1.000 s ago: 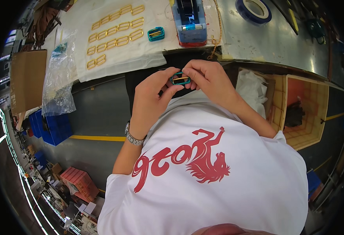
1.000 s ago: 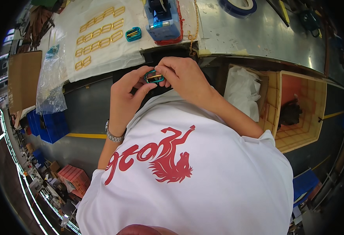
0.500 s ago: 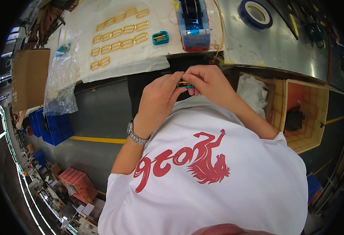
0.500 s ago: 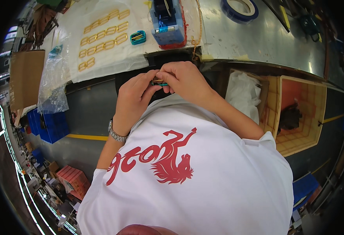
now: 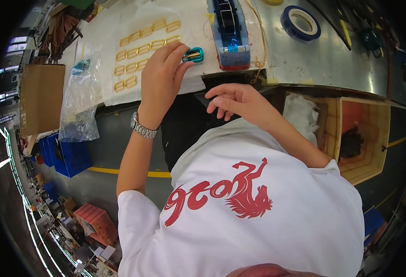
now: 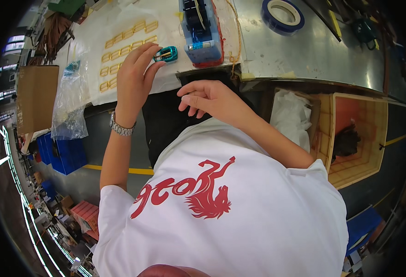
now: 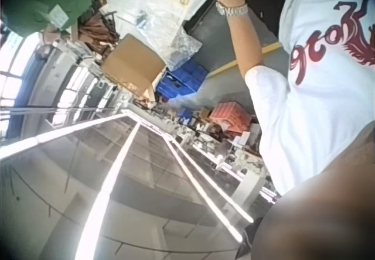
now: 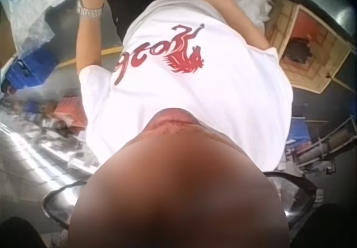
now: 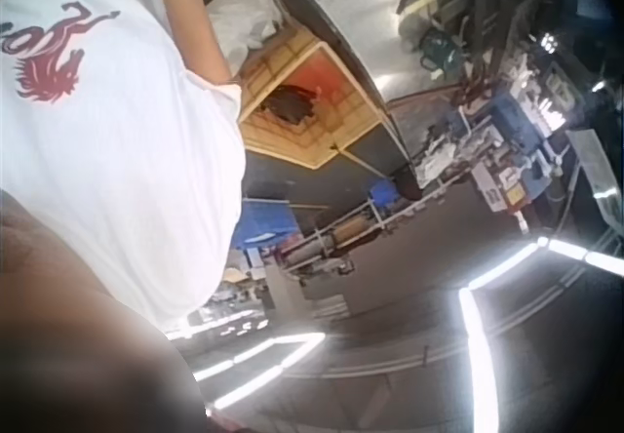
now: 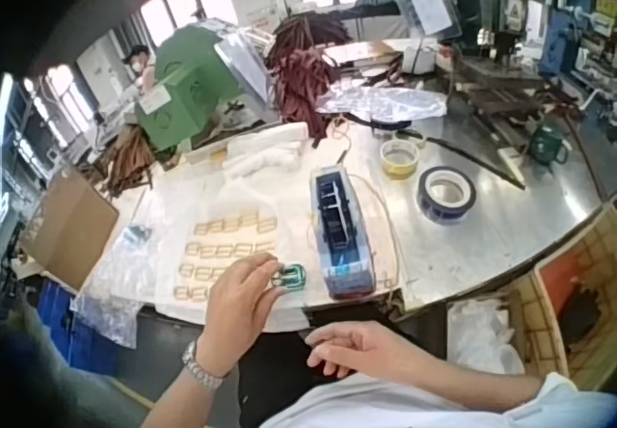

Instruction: Applying protective blue tape to gold-colored metal buckles at a workshop station.

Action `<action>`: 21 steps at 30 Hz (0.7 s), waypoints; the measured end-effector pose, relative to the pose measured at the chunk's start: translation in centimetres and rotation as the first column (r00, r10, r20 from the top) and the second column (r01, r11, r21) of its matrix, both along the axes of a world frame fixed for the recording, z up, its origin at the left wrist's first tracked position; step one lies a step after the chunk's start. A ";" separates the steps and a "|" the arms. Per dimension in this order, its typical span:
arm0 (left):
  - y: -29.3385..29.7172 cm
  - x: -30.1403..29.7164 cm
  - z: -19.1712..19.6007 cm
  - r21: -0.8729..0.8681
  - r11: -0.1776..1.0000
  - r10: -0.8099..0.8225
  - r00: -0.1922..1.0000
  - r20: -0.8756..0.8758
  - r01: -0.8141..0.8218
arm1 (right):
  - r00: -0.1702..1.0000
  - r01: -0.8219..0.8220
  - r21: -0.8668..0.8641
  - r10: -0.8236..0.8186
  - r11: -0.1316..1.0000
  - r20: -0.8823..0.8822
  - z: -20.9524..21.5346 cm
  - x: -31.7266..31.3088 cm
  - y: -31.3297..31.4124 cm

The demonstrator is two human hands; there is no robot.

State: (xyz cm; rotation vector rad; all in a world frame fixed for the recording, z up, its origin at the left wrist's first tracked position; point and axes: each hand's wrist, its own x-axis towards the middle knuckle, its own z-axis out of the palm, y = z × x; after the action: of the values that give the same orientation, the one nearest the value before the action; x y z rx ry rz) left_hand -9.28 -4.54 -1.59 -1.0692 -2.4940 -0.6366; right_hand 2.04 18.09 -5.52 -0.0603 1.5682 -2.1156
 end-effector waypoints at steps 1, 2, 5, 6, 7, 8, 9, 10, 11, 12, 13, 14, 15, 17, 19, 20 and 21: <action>0.2 -0.5 -0.3 0.001 1.000 -0.001 1.000 -0.002 0.001 | 0.999 -0.049 0.034 0.049 0.998 0.001 -0.2 0.2 0.2; 0.4 -0.9 -0.5 -0.019 1.000 0.001 1.000 -0.003 -0.001 | 0.999 -0.036 0.032 0.036 0.999 0.007 -0.1 0.4 0.3; 0.6 -1.4 -1.1 -0.050 0.999 0.008 1.000 0.000 -0.008 | 1.000 -0.004 0.047 0.003 0.999 0.030 -0.1 0.8 0.9; 0.6 -1.5 -1.4 -0.061 0.998 0.018 1.000 0.005 -0.018 | 1.000 -0.002 0.047 0.000 0.999 0.031 -0.1 0.9 1.1; 0.6 -1.5 -1.5 -0.062 0.998 0.015 1.000 0.006 -0.015 | 0.999 0.010 0.051 -0.012 0.999 0.036 0.0 0.9 1.3; 0.5 -1.6 -1.7 -0.054 0.998 0.017 1.000 0.015 -0.016 | 0.999 0.021 0.055 -0.023 0.998 0.041 0.2 0.9 1.5; 0.5 -1.6 -1.8 -0.047 0.999 0.020 1.000 0.023 -0.019 | 0.999 0.023 0.054 -0.025 0.998 0.042 0.6 1.1 1.7; 0.4 -1.6 -1.9 -0.048 0.999 0.024 0.999 0.023 -0.022 | 0.998 0.053 0.060 -0.055 0.997 0.028 1.2 1.3 1.9; 0.4 -1.6 -1.9 -0.041 0.999 0.017 0.999 0.031 -0.016 | 0.996 0.084 0.066 -0.085 0.994 0.014 1.8 1.4 2.1; 0.3 -1.6 -1.9 -0.034 0.999 0.011 0.999 0.038 -0.009 | 0.997 0.079 0.065 -0.080 0.995 0.014 2.5 1.4 2.4; 0.3 -1.5 -1.9 -0.037 0.999 0.015 0.999 0.036 -0.013 | 0.977 0.202 0.079 -0.195 0.976 -0.083 3.2 1.5 2.8; 0.2 -1.3 -1.8 -0.030 0.999 0.029 0.999 0.026 -0.028 | 0.937 0.318 0.079 -0.300 0.945 -0.181 3.8 1.3 3.2; -0.1 -1.1 -1.6 -0.025 0.999 0.044 0.999 0.016 -0.043 | 0.939 0.308 0.072 -0.291 0.949 -0.184 4.3 1.0 3.5; -1.1 -0.3 -0.7 0.030 0.995 0.099 0.995 0.021 -0.099 | 0.731 0.608 0.125 -0.492 0.784 -0.473 5.0 -0.3 4.3; -3.3 -0.2 0.2 0.079 0.985 0.155 0.988 0.023 -0.156 | 0.683 0.647 0.213 -0.432 0.732 -0.588 4.9 -2.4 5.6; -5.2 -0.3 0.2 0.078 0.969 0.229 0.971 0.069 -0.234 | 0.629 0.698 0.298 -0.358 0.651 -0.690 4.9 -3.2 5.9; -7.1 -0.5 0.3 0.074 0.948 0.301 0.947 0.113 -0.310 | 0.629 0.693 0.287 -0.359 0.662 -0.690 5.0 -3.7 6.0</action>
State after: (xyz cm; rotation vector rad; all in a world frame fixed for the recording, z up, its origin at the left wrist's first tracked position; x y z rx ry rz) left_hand -9.80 -11.60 -1.28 -0.6102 -2.6124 -0.7156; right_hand -1.61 24.08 -0.56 -0.0348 2.8441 -2.0833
